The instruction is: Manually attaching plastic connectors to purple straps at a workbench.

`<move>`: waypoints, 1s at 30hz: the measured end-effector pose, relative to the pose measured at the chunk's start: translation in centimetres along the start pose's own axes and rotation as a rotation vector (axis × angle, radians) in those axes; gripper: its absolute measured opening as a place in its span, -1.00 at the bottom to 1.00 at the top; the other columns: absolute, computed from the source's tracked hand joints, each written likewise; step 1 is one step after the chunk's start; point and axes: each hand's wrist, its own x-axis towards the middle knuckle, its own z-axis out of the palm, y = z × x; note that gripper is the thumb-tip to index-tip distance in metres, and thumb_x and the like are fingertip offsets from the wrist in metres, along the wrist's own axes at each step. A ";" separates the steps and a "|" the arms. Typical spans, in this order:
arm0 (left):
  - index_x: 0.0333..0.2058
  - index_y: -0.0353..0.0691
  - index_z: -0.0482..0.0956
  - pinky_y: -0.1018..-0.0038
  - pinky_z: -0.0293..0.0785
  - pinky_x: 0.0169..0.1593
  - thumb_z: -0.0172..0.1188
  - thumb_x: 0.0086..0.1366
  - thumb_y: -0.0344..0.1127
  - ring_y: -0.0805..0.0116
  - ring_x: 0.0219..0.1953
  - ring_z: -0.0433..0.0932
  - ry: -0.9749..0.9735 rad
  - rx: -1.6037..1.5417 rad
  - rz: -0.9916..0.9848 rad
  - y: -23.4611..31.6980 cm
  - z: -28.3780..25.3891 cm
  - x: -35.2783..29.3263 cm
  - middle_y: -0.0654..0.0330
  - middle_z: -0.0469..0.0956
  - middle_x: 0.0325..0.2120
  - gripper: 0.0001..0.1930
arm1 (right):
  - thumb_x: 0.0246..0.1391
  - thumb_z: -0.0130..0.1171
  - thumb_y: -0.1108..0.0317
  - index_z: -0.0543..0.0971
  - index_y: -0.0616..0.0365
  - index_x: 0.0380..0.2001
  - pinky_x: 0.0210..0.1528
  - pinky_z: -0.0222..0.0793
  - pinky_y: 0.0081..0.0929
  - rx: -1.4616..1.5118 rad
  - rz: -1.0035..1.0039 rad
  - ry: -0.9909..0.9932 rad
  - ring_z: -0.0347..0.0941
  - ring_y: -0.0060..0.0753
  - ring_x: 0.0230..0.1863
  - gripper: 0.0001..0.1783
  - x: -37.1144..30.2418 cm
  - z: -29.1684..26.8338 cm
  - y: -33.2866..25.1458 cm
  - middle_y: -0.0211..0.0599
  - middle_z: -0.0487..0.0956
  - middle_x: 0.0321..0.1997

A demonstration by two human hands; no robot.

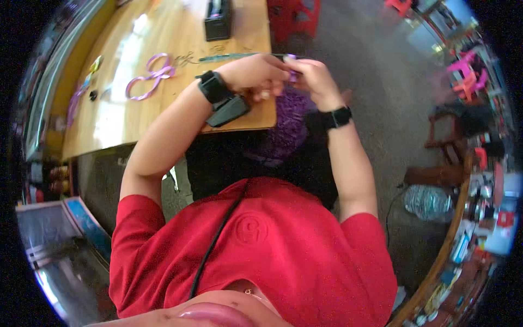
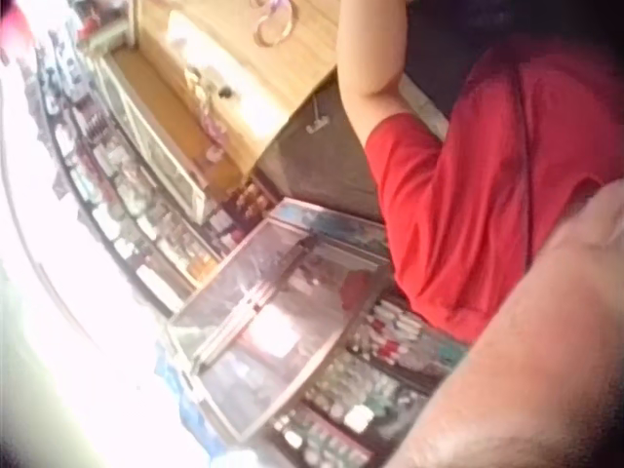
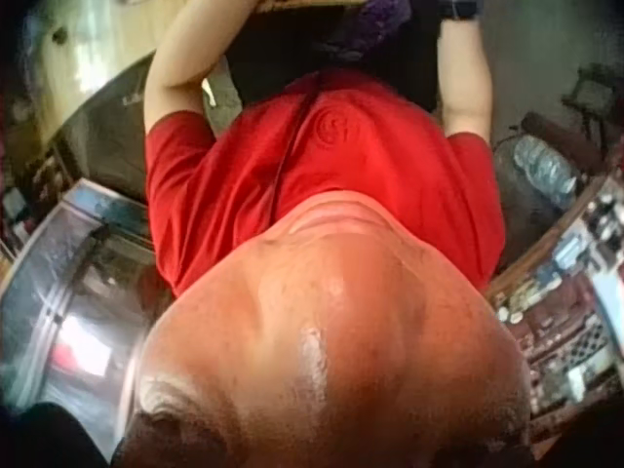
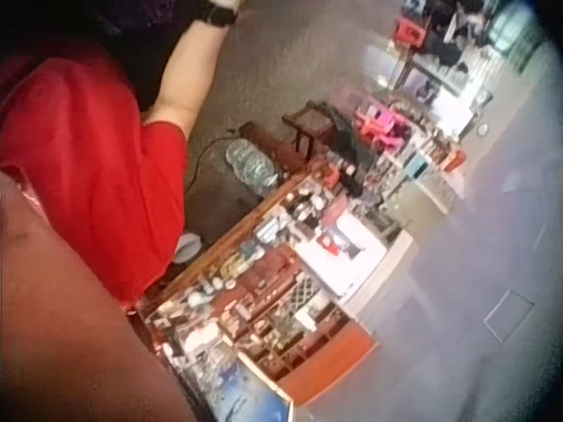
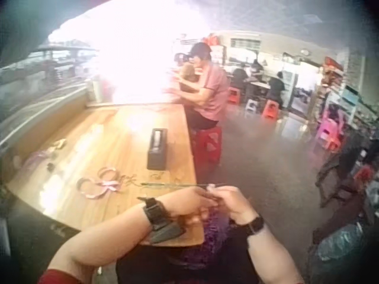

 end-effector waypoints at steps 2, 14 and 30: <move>-0.02 -0.26 0.50 0.57 0.43 -0.61 0.09 0.37 -0.25 0.52 -0.63 0.46 0.037 -0.015 -0.014 0.6 -0.2 -2.1 0.23 0.59 -0.47 -0.72 | 0.22 0.13 0.24 0.59 0.15 -0.29 -0.36 0.37 -0.63 0.018 -0.047 0.110 0.49 -0.59 -0.43 -0.80 -0.8 -0.7 0.4 -0.37 0.60 -0.37; -0.20 -0.25 0.64 0.26 0.52 -0.05 0.19 0.25 -0.20 -0.01 -0.16 0.60 1.206 0.839 0.112 -11.9 -12.5 -16.8 -0.06 0.60 -0.13 -0.73 | 0.20 0.21 0.26 0.48 0.19 0.15 -0.45 0.35 -0.73 -0.414 -0.122 0.247 0.45 -0.70 -0.49 -0.52 -1.7 -6.1 8.4 -0.39 0.62 -0.39; -0.30 -0.29 0.57 0.54 0.45 -0.31 0.16 0.30 -0.34 0.55 -0.46 0.52 0.588 0.460 0.584 1.0 -1.5 -14.2 0.28 0.58 -0.53 -0.86 | 0.20 0.19 0.45 0.44 0.19 0.20 0.13 0.38 -0.55 -0.269 -0.670 0.125 0.49 -0.56 0.00 -0.51 -12.1 2.3 -0.7 -0.23 0.57 0.08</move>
